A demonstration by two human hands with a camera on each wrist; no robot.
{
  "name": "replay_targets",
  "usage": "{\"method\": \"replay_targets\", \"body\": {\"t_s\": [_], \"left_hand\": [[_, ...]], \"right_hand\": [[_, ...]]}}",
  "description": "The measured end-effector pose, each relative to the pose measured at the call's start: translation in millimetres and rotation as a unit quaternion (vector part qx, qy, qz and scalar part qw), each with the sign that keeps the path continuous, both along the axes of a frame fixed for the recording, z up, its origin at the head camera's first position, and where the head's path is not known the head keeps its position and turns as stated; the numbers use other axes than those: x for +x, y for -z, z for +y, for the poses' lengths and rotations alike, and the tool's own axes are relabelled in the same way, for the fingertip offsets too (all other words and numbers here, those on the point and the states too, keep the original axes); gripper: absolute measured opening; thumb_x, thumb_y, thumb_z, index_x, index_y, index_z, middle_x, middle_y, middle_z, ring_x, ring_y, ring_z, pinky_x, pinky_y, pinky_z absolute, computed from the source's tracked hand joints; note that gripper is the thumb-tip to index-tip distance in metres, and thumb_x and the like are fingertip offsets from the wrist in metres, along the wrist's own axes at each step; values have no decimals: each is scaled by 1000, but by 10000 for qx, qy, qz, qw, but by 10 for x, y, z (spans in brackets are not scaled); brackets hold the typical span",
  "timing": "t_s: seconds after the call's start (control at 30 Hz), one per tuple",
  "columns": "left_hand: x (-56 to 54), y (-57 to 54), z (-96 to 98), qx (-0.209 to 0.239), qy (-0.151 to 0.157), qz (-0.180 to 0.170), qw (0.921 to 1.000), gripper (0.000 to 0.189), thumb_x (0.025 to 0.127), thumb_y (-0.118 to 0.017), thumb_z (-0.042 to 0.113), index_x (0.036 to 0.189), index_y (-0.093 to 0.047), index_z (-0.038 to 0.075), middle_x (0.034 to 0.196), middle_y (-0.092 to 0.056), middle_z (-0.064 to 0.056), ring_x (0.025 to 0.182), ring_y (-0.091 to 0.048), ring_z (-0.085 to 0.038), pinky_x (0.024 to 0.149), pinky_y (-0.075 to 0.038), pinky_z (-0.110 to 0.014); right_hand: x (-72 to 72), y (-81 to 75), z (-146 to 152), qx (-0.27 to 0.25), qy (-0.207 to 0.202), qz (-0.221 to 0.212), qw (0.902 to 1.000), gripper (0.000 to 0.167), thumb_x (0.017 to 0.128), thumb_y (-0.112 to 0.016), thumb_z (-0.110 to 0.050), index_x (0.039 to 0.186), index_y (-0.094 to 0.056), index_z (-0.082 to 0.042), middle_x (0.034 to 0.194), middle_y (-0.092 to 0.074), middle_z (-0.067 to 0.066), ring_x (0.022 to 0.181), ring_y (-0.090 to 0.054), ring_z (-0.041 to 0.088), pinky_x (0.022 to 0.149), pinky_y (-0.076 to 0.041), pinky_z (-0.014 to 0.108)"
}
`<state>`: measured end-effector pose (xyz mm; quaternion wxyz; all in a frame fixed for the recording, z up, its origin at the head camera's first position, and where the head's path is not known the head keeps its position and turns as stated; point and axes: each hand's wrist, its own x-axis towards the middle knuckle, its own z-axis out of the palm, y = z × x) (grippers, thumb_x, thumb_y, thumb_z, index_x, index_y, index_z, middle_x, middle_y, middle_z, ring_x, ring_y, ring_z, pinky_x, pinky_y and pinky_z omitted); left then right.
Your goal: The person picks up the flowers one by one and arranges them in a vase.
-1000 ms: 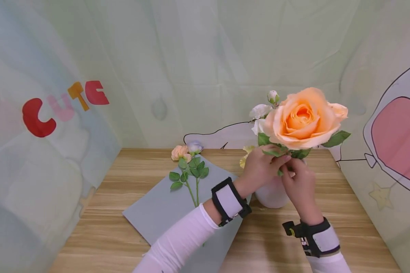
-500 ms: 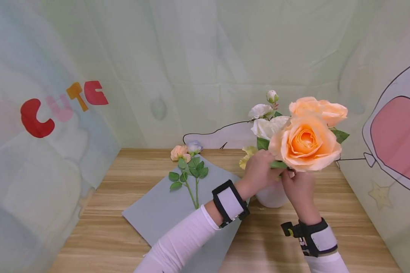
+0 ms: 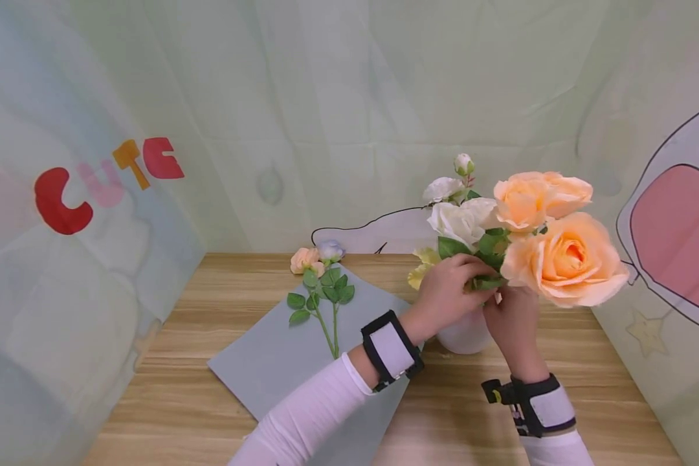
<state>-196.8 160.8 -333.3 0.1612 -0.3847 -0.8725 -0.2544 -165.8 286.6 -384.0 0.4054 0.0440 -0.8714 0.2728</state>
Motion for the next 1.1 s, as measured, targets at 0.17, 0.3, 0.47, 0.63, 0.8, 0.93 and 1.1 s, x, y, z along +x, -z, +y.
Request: {"method": "replay_targets", "body": {"t_s": [0.17,0.3,0.47,0.63,0.8,0.93,1.1], "left_hand": [[40,23,29,201,147,153,9996,27,83,-57,41,105,-65,27,104,-61,10,96,-54,0,73,-42,-7],[63,29,51,293,97,312,9990,22,84,-57,38,101,-67,28,98,-62,11,91,-55,2,68,-40,-5],[74,30,62,271,-23,336,9991,21,85,-55,37,99,-67,29,95,-63,12,86,-55,2,64,-39,-5],[54,65,69,217,-188,391,9988,19,85,-55,37,98,-68,29,91,-63,13,82,-56,2,62,-40,-6],[23,114,71,99,-349,466,9983,19,85,-55,38,95,-68,30,88,-63,14,79,-57,1,61,-40,-8],[13,141,61,-13,-460,593,9972,19,85,-55,38,95,-68,30,87,-63,14,77,-57,0,59,-40,-9],[7,173,41,-161,-601,940,9936,18,83,-56,39,94,-69,31,85,-63,15,73,-56,1,58,-40,-9]], "right_hand": [[6,-4,-9,1,-32,-115,9999,21,75,-54,9,95,-52,16,84,-55,32,78,-52,44,67,-39,52],[5,8,-11,16,-130,-72,9999,21,72,-54,11,92,-50,19,85,-53,32,81,-50,44,70,-37,50],[21,11,-21,31,-137,10,9999,16,71,-55,10,85,-53,17,79,-55,30,77,-51,42,66,-37,46],[46,20,-34,36,75,-23,10000,11,70,-53,9,79,-55,15,61,-53,24,51,-47,30,47,-32,36],[30,42,-39,-381,-38,-41,9993,19,72,-51,11,91,-53,14,85,-55,26,73,-50,32,64,-35,35],[24,72,-36,-594,-165,11,9981,12,72,-51,11,84,-51,12,89,-52,25,82,-46,26,71,-32,30],[40,109,-20,-1106,-332,-221,9931,32,74,-54,8,106,-53,8,108,-54,22,102,-42,0,81,-29,11]]}}
